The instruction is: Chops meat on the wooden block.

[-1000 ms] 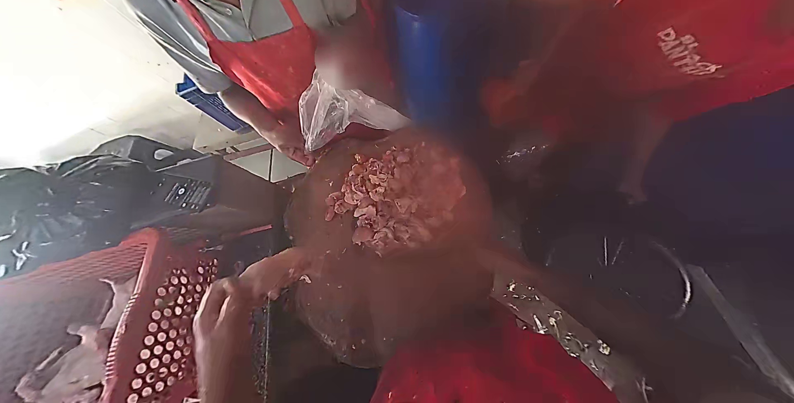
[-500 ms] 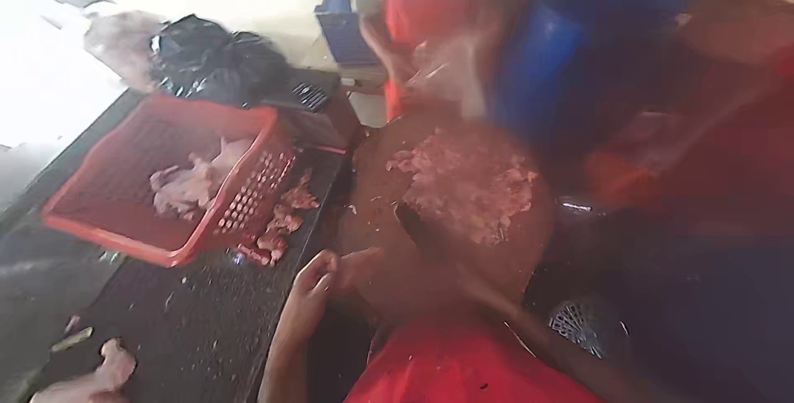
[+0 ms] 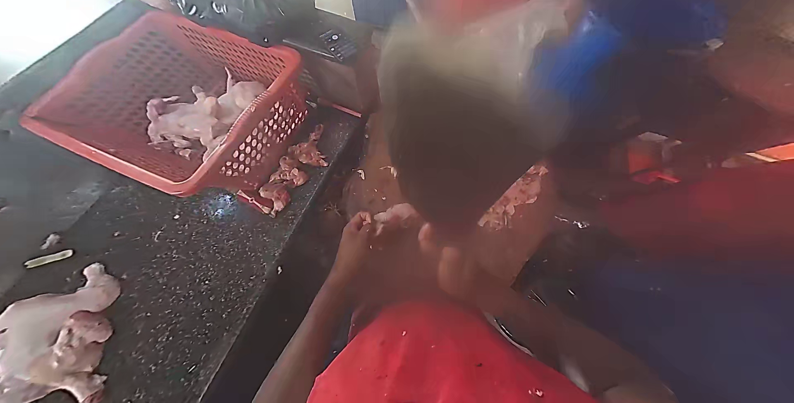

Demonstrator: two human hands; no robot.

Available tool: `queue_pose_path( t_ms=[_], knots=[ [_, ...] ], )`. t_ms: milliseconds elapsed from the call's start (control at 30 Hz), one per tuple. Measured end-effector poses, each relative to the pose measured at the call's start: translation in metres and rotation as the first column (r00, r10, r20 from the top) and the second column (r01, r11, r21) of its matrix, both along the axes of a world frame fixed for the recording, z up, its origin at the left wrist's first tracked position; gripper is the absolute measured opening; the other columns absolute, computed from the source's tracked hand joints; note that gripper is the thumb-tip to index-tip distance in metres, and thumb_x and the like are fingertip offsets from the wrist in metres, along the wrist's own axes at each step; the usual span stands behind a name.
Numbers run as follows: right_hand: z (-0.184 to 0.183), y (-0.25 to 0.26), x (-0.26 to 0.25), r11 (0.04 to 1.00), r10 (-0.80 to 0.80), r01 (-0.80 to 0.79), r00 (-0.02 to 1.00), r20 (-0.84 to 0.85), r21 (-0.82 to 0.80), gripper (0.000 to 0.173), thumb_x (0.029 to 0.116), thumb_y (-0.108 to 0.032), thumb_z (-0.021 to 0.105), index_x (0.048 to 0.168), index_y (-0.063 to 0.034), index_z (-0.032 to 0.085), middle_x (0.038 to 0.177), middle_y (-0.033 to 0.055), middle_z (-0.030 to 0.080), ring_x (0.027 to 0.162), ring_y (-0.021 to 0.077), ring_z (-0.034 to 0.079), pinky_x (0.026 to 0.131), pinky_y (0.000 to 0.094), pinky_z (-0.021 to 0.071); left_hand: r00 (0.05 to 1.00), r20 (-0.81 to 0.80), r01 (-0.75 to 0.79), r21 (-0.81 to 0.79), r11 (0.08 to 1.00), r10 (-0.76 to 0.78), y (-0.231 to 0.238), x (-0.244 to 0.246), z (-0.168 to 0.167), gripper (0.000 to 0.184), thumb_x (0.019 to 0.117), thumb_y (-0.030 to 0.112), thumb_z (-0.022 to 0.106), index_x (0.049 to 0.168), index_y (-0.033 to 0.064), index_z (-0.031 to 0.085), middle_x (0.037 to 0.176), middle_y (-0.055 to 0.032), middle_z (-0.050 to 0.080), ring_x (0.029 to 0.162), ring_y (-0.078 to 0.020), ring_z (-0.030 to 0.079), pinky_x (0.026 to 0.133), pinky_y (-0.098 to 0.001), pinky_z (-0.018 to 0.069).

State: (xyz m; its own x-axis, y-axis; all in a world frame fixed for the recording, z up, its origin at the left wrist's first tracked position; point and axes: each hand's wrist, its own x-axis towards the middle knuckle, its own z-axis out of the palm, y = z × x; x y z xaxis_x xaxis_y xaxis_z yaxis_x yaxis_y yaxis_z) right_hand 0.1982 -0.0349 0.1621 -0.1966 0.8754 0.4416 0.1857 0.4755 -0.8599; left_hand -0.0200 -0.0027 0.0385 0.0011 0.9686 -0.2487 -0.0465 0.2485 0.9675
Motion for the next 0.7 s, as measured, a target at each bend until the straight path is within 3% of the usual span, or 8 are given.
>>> queue_pose_path(
  t_ms=[33, 100, 167, 300, 367, 500, 600, 700],
  knots=[
    [-0.028, -0.006, 0.0, 0.999, -0.034, 0.04, 0.982, 0.186, -0.026, 0.065, 0.1089, -0.055, 0.029, 0.118, -0.0012, 0.065, 0.086, 0.0064, 0.067, 0.076, 0.0103, 0.065, 0.072, 0.0312, 0.058, 1.0, 0.016, -0.022, -0.007, 1.0, 0.022, 0.0, 0.001, -0.001, 0.008, 0.0975, 0.01, 0.049, 0.094, 0.0096, 0.056, 0.073, 0.0026, 0.057, 0.062, -0.0095, 0.056, 0.058, -0.0291, 0.0513],
    [-0.074, -0.016, 0.012, 0.909, 0.164, 0.096, 0.811, 0.562, -0.405, 0.052, 0.1086, -0.044, 0.038, 0.129, -0.0044, 0.065, 0.101, 0.0131, 0.072, 0.092, 0.0233, 0.07, 0.086, 0.0452, 0.0575, 0.999, -0.019, -0.039, -0.04, 0.998, 0.038, -0.002, -0.005, -0.004, 0.012, 0.1006, 0.012, 0.048, 0.095, 0.0077, 0.058, 0.075, 0.0007, 0.061, 0.063, -0.0102, 0.058, 0.06, -0.0295, 0.0522],
    [-0.103, -0.014, 0.026, 0.678, 0.438, 0.196, 0.667, 0.603, -0.709, 0.054, 0.1096, -0.048, 0.036, 0.132, -0.0041, 0.058, 0.108, 0.0194, 0.068, 0.1, 0.0342, 0.069, 0.089, 0.0573, 0.0542, 0.997, -0.072, -0.022, -0.095, 0.995, 0.015, -0.013, -0.017, -0.005, 0.016, 0.1004, 0.013, 0.051, 0.096, 0.0044, 0.064, 0.078, -0.0016, 0.066, 0.062, -0.0109, 0.06, 0.058, -0.0297, 0.0526],
    [-0.105, -0.015, 0.065, 0.546, 0.475, 0.251, 0.693, 0.542, -0.799, 0.058, 0.1101, -0.05, 0.033, 0.123, -0.0013, 0.06, 0.101, 0.0207, 0.065, 0.094, 0.0347, 0.065, 0.086, 0.0579, 0.0521, 0.996, 0.028, 0.092, -0.105, 0.99, -0.089, -0.047, -0.036, 0.029, 0.013, 0.0966, 0.011, 0.052, 0.09, 0.0073, 0.063, 0.076, -0.0012, 0.066, 0.059, -0.0118, 0.061, 0.057, -0.0311, 0.0551],
    [-0.11, -0.01, 0.084, 0.545, 0.412, 0.304, 0.715, 0.565, -0.781, 0.06, 0.1102, -0.051, 0.033, 0.131, -0.0017, 0.06, 0.108, 0.0237, 0.067, 0.102, 0.0374, 0.066, 0.093, 0.0594, 0.0505, 0.959, 0.283, 0.036, -0.034, 0.999, -0.025, -0.05, -0.035, 0.032, 0.013, 0.0984, 0.011, 0.049, 0.09, 0.0111, 0.059, 0.076, 0.0, 0.066, 0.06, -0.0099, 0.061, 0.058, -0.0285, 0.0547],
    [-0.1, -0.006, 0.077, 0.558, 0.299, 0.335, 0.773, 0.56, -0.759, 0.06, 0.1106, -0.051, 0.03, 0.128, -0.0016, 0.06, 0.099, 0.0195, 0.065, 0.091, 0.0326, 0.065, 0.085, 0.0547, 0.0524, 0.695, 0.677, -0.175, -0.167, 0.97, 0.242, -0.043, -0.009, 0.022, 0.016, 0.1042, 0.011, 0.034, 0.099, 0.0155, 0.049, 0.079, -0.0007, 0.063, 0.063, -0.0091, 0.06, 0.058, -0.024, 0.0524],
    [-0.075, -0.006, 0.051, 0.652, 0.207, 0.191, 0.886, 0.415, -0.734, 0.051, 0.1112, -0.042, 0.03, 0.122, -0.0037, 0.061, 0.081, 0.0072, 0.057, 0.068, 0.0188, 0.057, 0.067, 0.0398, 0.0524, 0.739, 0.502, -0.31, -0.338, 0.888, 0.449, -0.033, 0.002, -0.002, 0.016, 0.1113, 0.016, 0.032, 0.119, 0.0094, 0.044, 0.085, -0.0045, 0.062, 0.065, -0.0125, 0.061, 0.06, -0.0276, 0.0551],
    [-0.072, -0.002, 0.022, 0.796, 0.147, 0.074, 0.939, 0.31, -0.601, 0.047, 0.1092, -0.04, 0.037, 0.127, -0.0031, 0.059, 0.081, 0.0024, 0.057, 0.069, 0.0117, 0.056, 0.066, 0.0319, 0.0521, 0.828, 0.228, -0.413, -0.369, 0.833, 0.512, -0.039, -0.015, -0.04, 0.015, 0.1099, 0.018, 0.046, 0.113, 0.0037, 0.048, 0.076, -0.0049, 0.061, 0.058, -0.013, 0.059, 0.055, -0.0295, 0.0541]
  ],
)
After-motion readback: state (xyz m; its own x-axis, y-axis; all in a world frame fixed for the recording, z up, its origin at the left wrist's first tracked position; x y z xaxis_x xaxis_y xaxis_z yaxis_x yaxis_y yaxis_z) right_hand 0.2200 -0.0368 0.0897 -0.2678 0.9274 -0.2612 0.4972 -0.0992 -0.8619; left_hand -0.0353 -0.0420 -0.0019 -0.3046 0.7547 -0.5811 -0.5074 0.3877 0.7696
